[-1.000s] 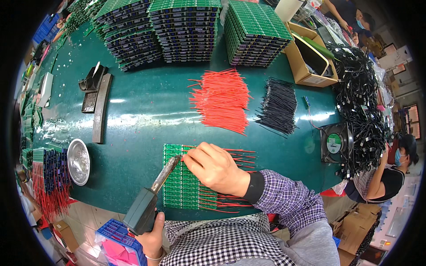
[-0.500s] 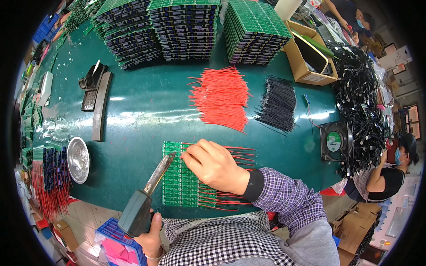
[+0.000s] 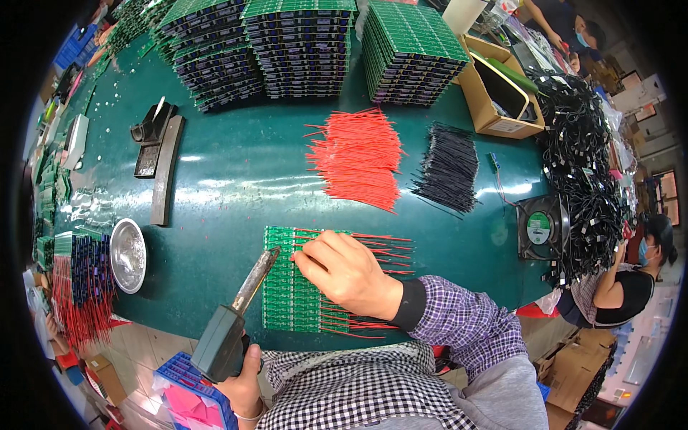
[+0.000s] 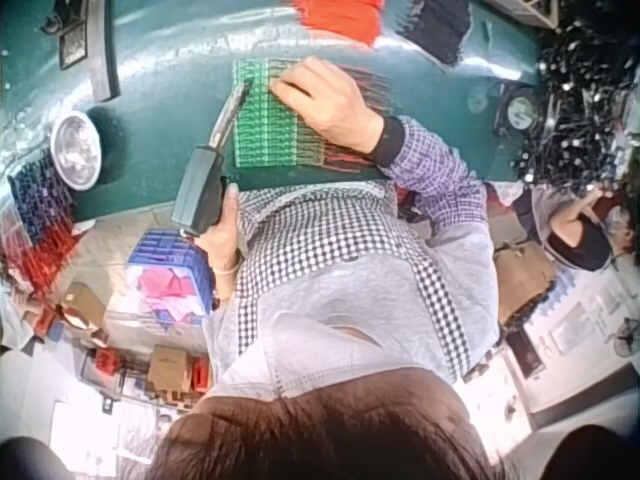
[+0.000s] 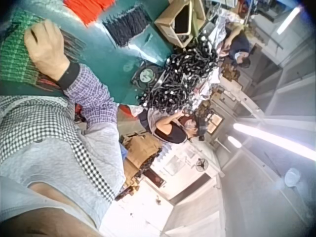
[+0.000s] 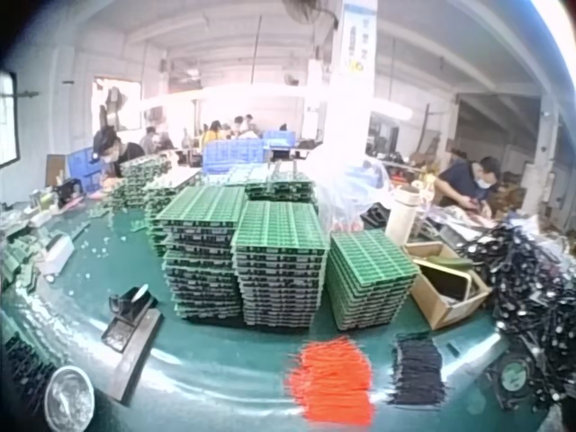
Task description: The person holds red wires in place on a circuit board panel and solders them using a soldering iron, picks up additional wires from a pile to align them on the board, and solders them down.
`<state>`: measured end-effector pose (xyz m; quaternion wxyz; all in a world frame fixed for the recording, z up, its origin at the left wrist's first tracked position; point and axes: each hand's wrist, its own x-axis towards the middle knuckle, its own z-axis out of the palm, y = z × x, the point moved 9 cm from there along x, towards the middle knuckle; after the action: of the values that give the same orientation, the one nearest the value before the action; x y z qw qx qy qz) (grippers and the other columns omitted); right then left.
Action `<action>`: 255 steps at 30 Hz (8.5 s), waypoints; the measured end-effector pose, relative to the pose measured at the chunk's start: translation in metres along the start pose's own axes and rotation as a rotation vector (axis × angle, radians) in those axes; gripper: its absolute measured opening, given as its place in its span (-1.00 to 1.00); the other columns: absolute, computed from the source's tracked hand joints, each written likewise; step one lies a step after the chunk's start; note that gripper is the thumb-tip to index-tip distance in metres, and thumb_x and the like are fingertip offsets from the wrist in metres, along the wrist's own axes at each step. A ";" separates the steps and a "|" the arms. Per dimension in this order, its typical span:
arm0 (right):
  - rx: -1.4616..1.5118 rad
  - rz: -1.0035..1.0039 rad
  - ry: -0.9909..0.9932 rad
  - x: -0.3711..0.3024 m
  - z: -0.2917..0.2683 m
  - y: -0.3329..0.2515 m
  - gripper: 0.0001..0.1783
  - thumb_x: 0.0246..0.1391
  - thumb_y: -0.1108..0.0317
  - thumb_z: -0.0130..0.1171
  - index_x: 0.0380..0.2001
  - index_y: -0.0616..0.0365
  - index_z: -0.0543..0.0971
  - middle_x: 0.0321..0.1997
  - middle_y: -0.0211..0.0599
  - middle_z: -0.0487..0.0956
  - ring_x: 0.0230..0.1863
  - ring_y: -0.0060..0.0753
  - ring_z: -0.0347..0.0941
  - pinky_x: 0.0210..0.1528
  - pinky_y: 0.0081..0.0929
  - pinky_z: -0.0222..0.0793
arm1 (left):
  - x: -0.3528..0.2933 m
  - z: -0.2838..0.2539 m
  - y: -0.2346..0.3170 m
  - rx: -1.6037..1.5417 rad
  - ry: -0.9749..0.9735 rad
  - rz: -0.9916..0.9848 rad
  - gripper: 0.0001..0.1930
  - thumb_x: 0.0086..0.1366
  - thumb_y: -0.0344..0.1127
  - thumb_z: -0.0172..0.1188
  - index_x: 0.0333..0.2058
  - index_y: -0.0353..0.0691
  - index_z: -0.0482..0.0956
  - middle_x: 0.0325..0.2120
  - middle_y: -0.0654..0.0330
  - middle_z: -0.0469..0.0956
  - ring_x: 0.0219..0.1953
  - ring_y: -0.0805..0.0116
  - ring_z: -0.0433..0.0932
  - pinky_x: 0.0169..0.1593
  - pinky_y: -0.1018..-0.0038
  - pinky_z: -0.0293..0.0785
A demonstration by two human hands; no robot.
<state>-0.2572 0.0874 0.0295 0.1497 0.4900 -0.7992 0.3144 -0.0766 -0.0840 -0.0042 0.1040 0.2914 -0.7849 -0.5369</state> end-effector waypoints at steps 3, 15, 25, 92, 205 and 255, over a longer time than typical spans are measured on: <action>0.013 0.007 -0.011 -0.001 0.004 0.003 -0.72 -0.12 0.52 0.36 -0.25 0.32 0.64 -0.30 -0.23 0.59 -0.35 -0.27 0.51 -0.35 -0.37 0.48 | -0.001 0.001 -0.004 -0.012 -0.009 0.001 -0.57 0.10 -0.54 0.45 -0.01 -0.39 0.63 -0.15 0.09 0.67 -0.15 0.29 0.62 -0.02 0.38 0.53; -0.005 -0.002 -0.039 -0.003 0.006 0.003 -0.67 -0.16 0.56 0.31 -0.21 0.34 0.63 -0.26 -0.19 0.63 -0.35 -0.28 0.52 -0.37 -0.40 0.51 | 0.002 0.004 -0.006 0.024 -0.077 -0.015 -0.61 0.14 -0.46 0.49 -0.05 -0.39 0.64 -0.19 0.10 0.68 -0.18 0.32 0.62 -0.05 0.41 0.52; -0.026 -0.002 -0.062 -0.002 0.006 0.001 -0.63 -0.18 0.56 0.29 -0.19 0.35 0.62 -0.25 -0.19 0.62 -0.34 -0.29 0.51 -0.37 -0.41 0.51 | 0.007 0.005 0.002 0.032 0.037 0.146 -0.74 0.07 -0.43 0.47 -0.28 -0.41 0.66 -0.45 0.11 0.61 -0.50 0.31 0.58 -0.42 0.44 0.48; -0.024 -0.029 -0.052 -0.009 0.006 -0.011 -0.62 -0.16 0.53 0.28 -0.17 0.39 0.62 -0.24 -0.17 0.61 -0.32 -0.27 0.51 -0.34 -0.38 0.50 | -0.002 0.003 -0.002 0.072 0.010 0.128 -0.75 0.07 -0.44 0.45 -0.27 -0.41 0.67 -0.45 0.11 0.60 -0.50 0.28 0.57 -0.40 0.42 0.47; -0.041 -0.047 -0.017 -0.021 0.006 -0.025 -0.72 -0.15 0.46 0.27 -0.27 0.28 0.60 -0.36 -0.35 0.49 -0.32 -0.36 0.47 -0.38 -0.45 0.41 | -0.035 -0.016 -0.027 0.021 0.049 -0.030 -0.66 0.13 -0.47 0.48 -0.12 -0.41 0.62 -0.32 0.13 0.63 -0.33 0.36 0.59 -0.22 0.42 0.53; -0.037 -0.059 -0.002 -0.025 0.005 -0.034 -0.69 -0.18 0.45 0.26 -0.26 0.28 0.60 -0.35 -0.34 0.48 -0.32 -0.35 0.44 -0.36 -0.46 0.43 | -0.046 -0.018 -0.026 0.071 0.028 0.017 -0.68 0.13 -0.52 0.44 -0.12 -0.39 0.62 -0.32 0.15 0.62 -0.34 0.37 0.57 -0.25 0.43 0.51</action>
<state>-0.2151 0.0907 0.0242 0.1673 0.5109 -0.7901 0.2947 -0.0217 -0.0786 -0.0136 0.1092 0.2956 -0.8043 -0.5038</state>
